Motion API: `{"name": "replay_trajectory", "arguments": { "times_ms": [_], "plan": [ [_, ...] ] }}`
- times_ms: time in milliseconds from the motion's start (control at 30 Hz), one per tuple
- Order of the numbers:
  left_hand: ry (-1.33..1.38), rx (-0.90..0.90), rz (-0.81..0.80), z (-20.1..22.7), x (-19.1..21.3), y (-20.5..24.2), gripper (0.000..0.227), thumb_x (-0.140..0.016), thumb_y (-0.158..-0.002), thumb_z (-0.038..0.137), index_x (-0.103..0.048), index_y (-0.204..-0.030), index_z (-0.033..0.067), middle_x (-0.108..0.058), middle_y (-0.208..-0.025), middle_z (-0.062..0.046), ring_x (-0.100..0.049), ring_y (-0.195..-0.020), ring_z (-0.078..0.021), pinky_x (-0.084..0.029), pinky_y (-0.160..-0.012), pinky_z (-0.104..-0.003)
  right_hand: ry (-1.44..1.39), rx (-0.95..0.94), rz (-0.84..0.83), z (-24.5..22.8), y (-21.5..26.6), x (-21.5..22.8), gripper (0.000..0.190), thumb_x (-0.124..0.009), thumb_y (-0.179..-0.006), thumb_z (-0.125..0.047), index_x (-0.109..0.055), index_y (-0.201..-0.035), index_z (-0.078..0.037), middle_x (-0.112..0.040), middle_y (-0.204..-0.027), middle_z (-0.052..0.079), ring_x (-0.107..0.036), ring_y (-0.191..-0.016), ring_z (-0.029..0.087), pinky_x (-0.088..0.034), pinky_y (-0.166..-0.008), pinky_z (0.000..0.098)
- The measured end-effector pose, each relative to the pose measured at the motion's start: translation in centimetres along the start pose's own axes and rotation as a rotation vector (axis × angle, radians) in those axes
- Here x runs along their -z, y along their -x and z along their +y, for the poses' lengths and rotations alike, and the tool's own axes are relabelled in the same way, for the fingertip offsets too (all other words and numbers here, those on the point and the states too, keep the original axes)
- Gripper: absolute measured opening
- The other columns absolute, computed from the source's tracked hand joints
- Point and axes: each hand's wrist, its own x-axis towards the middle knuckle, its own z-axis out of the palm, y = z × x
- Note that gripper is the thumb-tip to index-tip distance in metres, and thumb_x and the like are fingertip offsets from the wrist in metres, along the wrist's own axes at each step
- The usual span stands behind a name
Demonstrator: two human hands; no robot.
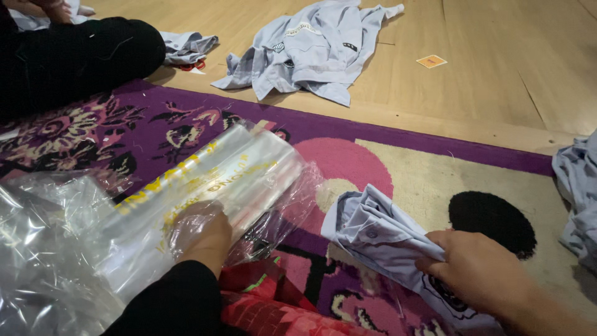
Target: The person places a folded shirt into a clear plastic bag and seals the bag with tape.
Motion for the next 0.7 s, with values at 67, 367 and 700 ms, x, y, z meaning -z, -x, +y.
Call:
{"name": "replay_trajectory", "arguments": {
  "times_ms": [67,367,700],
  "plan": [
    [0.015,0.001,0.007,0.0,1.6,1.3,0.028,-0.053,-0.096,0.029,-0.079,-0.099,0.02,-0.076,-0.104,-0.006,-0.073,-0.102,-0.0312,-0.06,-0.087,-0.043,-0.006,0.007,-0.004,0.1,0.0,-0.3,0.02,-0.067,-0.086,-0.052,-0.076,-0.09,-0.034,-0.081,-0.093,-0.009,-0.077,-0.09,0.016,-0.052,-0.078,0.0325],
    [-0.011,-0.04,0.235,0.0,-2.4,-0.8,0.038,-0.051,-0.102,0.039,-0.072,-0.11,0.0092,-0.074,-0.103,-0.012,-0.074,-0.098,-0.0331,-0.061,-0.083,-0.045,-0.05,0.011,-0.001,0.5,0.1,-0.4,0.018,-0.067,-0.084,-0.05,-0.075,-0.089,-0.034,-0.083,-0.091,-0.008,-0.077,-0.09,0.018,-0.053,-0.079,0.0318],
    [0.487,0.135,-0.351,-0.1,-4.5,-2.3,0.034,-0.041,-0.099,0.016,-0.053,-0.13,0.023,-0.053,-0.144,0.002,-0.044,-0.142,-0.0135,-0.031,-0.119,-0.029,-0.047,-0.018,0.003,0.1,0.9,-0.4,0.018,-0.066,-0.083,-0.049,-0.077,-0.093,-0.039,-0.083,-0.094,-0.006,-0.077,-0.096,0.02,-0.054,-0.081,0.0339]
  ]
}}
